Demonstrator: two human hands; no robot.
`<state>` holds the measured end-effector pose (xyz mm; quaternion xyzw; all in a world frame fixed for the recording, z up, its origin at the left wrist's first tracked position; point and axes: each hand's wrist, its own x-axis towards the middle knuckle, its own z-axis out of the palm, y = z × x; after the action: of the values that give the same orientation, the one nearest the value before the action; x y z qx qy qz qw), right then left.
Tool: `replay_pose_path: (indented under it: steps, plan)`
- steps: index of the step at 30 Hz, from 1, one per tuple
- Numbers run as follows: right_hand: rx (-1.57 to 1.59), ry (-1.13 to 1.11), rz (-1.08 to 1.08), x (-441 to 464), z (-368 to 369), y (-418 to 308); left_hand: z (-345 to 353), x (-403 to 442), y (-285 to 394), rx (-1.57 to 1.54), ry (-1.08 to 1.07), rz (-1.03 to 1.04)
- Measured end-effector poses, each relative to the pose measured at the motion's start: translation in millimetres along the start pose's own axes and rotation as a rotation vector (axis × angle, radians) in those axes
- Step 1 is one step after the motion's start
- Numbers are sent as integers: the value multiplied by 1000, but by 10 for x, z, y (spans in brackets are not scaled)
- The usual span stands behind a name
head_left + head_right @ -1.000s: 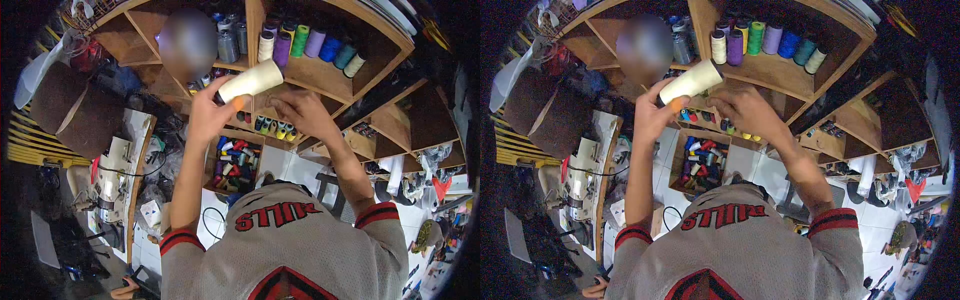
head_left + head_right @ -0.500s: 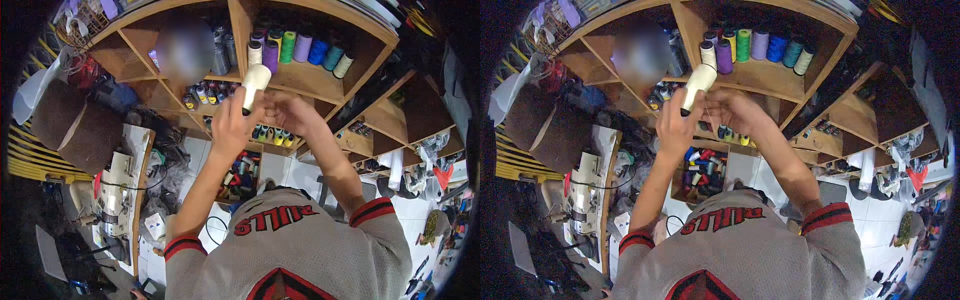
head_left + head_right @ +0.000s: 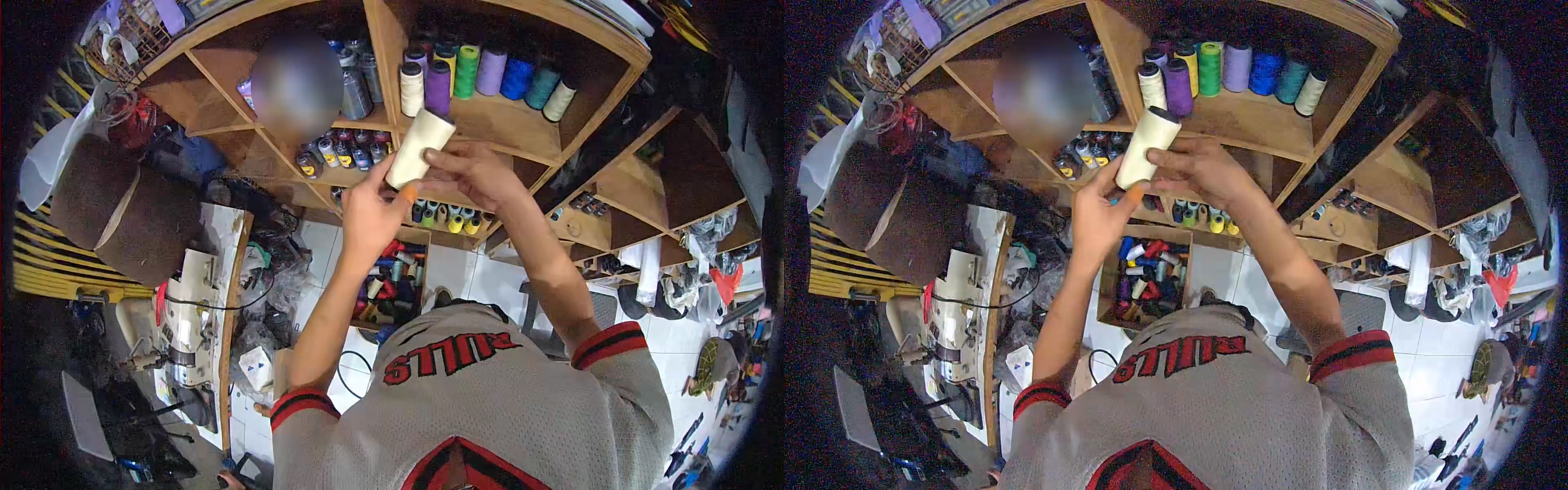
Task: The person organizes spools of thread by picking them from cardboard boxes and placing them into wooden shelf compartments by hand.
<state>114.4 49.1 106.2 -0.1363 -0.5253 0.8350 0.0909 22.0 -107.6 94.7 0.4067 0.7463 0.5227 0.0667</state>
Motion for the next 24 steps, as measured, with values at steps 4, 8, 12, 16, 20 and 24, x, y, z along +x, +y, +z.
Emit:
replay_pose_path:
  steps: [4,8,12,16,20,24]
  plan:
    - [90,24,114,-19,11,-16,-10,20,-83,306,186,260]
    - [269,79,107,2,94,-3,56,3,-78,472,274,438]
    - [390,144,132,83,9,99,144,56,-212,703,389,745]
    - [238,170,188,1,-139,148,61,58,-221,729,272,797]
    - [-204,184,88,-148,-223,132,41,140,-271,673,78,874]
    - [-1081,193,-342,-228,-338,87,57,220,-160,546,-143,877]
